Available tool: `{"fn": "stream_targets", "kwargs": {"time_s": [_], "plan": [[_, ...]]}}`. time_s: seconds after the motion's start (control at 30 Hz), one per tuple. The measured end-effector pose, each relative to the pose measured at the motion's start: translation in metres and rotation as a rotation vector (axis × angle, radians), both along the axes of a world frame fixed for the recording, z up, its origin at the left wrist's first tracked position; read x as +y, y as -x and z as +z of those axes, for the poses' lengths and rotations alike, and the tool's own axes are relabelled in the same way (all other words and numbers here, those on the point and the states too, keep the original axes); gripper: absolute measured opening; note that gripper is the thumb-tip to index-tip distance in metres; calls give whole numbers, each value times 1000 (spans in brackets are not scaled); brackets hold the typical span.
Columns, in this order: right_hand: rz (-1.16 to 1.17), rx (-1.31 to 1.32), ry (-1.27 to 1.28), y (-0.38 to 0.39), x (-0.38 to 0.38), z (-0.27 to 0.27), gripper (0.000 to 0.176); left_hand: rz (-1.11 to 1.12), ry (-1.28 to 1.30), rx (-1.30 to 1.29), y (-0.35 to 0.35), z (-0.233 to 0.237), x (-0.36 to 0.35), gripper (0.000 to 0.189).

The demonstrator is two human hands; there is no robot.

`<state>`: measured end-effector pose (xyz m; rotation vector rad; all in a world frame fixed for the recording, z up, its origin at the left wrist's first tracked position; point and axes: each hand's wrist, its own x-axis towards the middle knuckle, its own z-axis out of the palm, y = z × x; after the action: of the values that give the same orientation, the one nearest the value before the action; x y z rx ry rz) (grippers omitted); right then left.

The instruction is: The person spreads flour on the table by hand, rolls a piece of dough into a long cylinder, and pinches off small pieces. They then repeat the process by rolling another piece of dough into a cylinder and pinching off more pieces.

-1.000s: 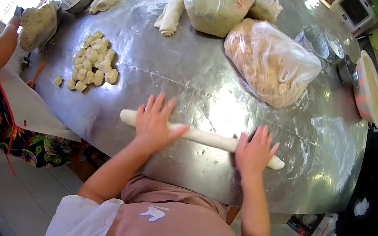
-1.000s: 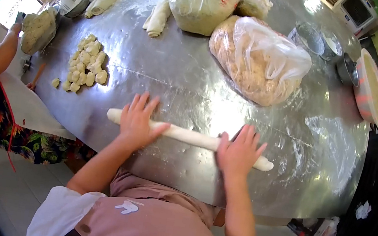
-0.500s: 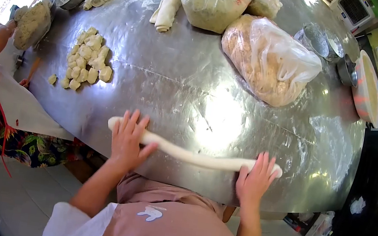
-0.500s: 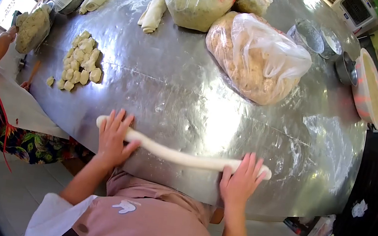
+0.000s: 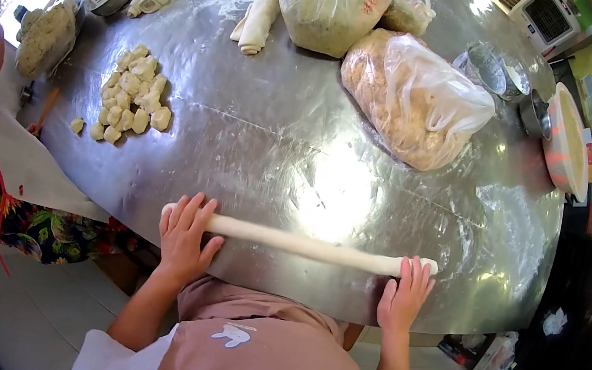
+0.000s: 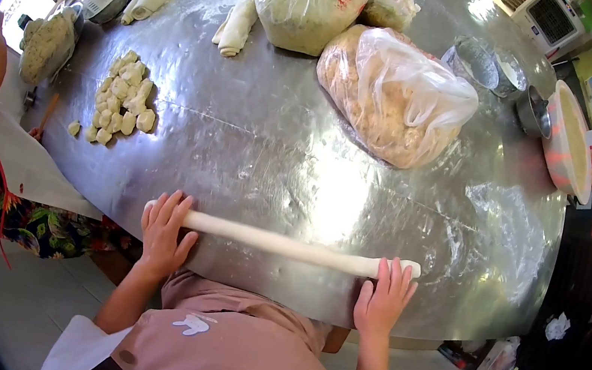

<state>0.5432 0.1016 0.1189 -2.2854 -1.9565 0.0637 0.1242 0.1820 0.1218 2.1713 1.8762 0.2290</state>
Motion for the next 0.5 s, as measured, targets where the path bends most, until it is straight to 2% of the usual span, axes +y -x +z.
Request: {"fn": "stream_targets", "kwargs": {"time_s": [0.1,0.2,0.23,0.27,0.33,0.4,0.43,0.5], "plan": [[-40,-63,-10,6,27,-3,48,50,21,50,4,-13,19,69],[-225,-91,176,13,102,1,48,186,5,94,-23,-10,93,67],[-162,-114,187,23,125,12,46,215,-5,130,-37,-7,111,66],[-102,-139,200,36,148,23,45,148,-52,71,-61,10,125,65],[128,140,-77,64,185,29,47,13,-155,-11,-121,27,141,64],[188,533,-264,92,213,3,51,-80,-213,-103,-175,16,144,61],[187,568,-209,99,213,-11,52,-123,-235,-36,-193,-14,145,58],[186,635,-95,105,207,-31,55,-163,-147,-58,-193,-28,125,58]]}}
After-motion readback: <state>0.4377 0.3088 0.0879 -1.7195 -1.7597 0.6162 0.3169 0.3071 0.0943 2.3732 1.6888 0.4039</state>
